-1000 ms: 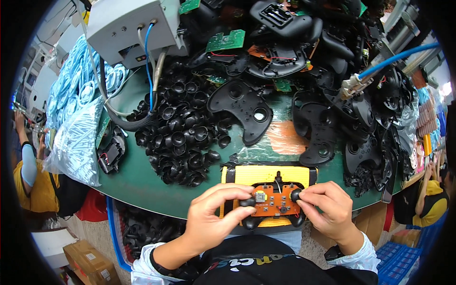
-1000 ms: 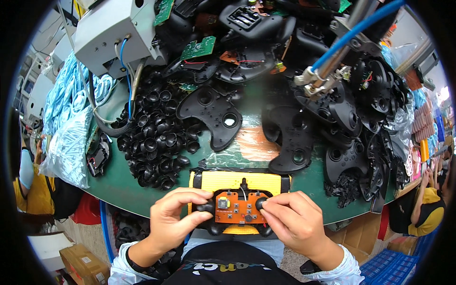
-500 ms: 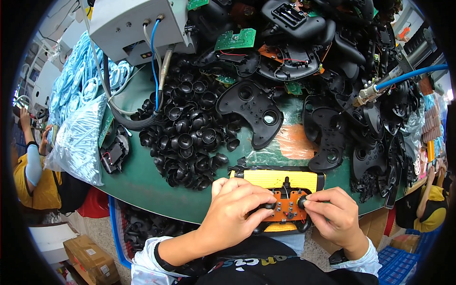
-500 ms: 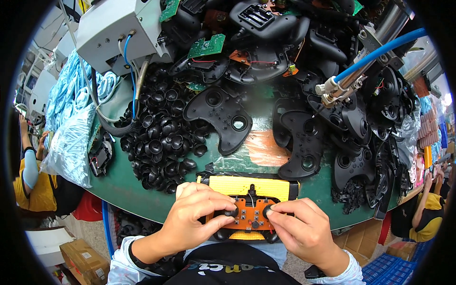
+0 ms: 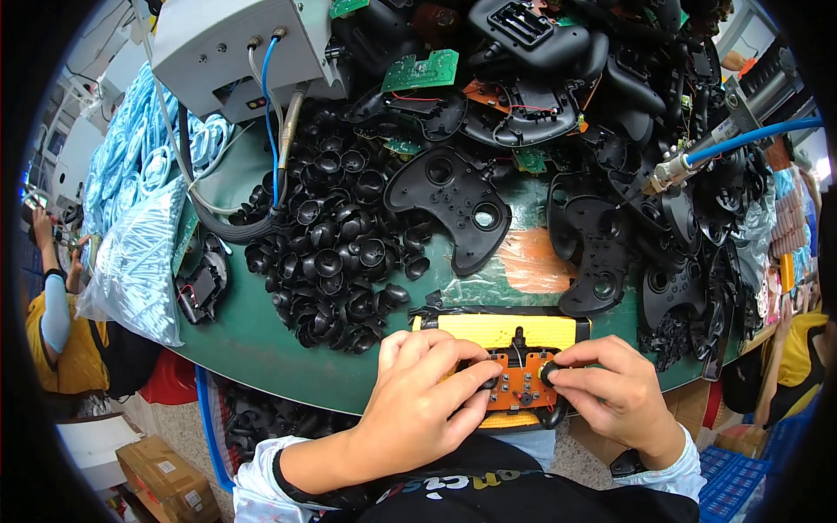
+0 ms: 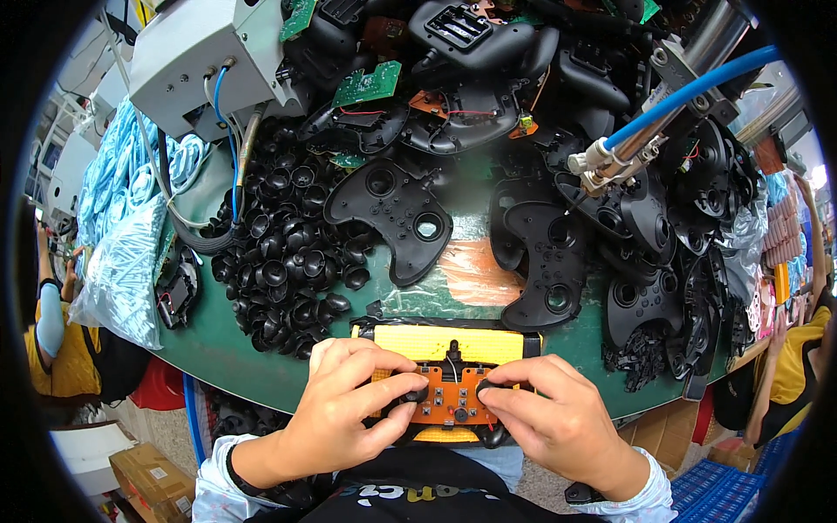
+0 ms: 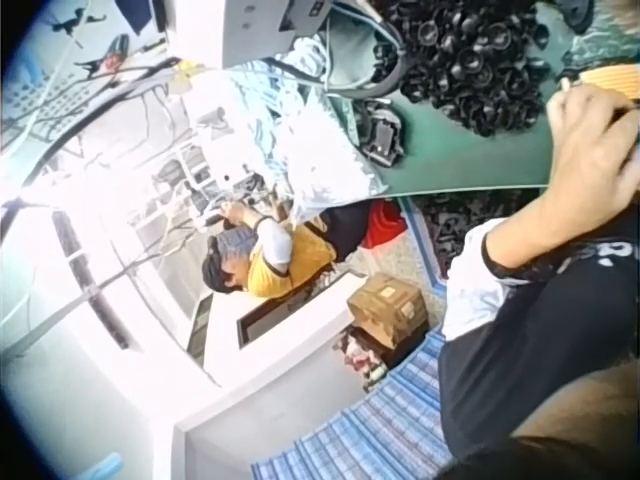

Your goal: The recorder is assembling internal components of game controllers at a factory workbench.

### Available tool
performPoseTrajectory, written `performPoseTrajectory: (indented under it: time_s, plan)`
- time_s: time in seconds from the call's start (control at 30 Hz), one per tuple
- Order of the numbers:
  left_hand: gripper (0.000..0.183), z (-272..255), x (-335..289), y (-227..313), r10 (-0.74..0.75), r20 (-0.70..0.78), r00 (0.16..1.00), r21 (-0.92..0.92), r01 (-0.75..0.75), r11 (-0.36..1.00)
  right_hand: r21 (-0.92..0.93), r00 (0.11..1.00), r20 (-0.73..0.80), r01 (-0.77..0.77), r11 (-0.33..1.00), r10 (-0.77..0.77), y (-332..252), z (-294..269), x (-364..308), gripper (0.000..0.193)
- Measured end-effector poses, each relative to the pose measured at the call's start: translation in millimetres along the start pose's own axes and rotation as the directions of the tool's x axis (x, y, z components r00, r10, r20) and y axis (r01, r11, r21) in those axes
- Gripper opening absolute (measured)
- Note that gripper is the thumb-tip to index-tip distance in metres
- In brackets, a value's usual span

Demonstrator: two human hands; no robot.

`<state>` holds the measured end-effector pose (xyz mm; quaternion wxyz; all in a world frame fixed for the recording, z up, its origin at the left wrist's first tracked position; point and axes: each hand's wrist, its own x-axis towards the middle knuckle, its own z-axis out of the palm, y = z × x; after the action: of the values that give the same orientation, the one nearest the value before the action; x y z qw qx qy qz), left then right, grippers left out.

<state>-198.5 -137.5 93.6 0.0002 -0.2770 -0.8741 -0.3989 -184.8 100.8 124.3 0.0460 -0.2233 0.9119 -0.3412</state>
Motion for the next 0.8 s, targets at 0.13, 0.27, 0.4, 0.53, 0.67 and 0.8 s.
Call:
performPoseTrajectory:
  time_s: [0.13,0.27,0.4,0.53,0.67,0.8]
  plan:
    - [0.029,-1,-1,-3,0.0,0.025,1.0,-0.009,0.0,1.0,0.001,0.998,0.034,0.045,0.999,-0.045,3,-1,1,0.026]
    - [0.03,-2,2,-3,-0.002,0.03,1.0,0.04,0.001,0.999,-0.006,0.996,0.052,0.079,0.997,-0.078,4,0,6,0.023]
    - [0.03,-4,7,0,0.002,0.035,0.999,0.063,-0.004,0.998,0.01,0.997,0.04,0.068,0.998,-0.068,4,3,6,0.018]
    - [0.027,-6,11,1,0.036,0.063,0.997,0.142,-0.044,0.989,-0.006,0.998,0.022,0.059,0.998,-0.058,7,3,7,0.016]
    - [0.026,-5,10,-5,0.041,0.094,0.995,0.104,-0.051,0.993,0.041,0.996,0.037,0.083,0.996,-0.085,14,3,7,0.017]
    - [0.046,-17,3,1,0.021,0.097,0.995,0.004,-0.021,1.0,-0.372,0.965,-0.199,0.084,0.924,-0.168,28,-22,0,0.027]
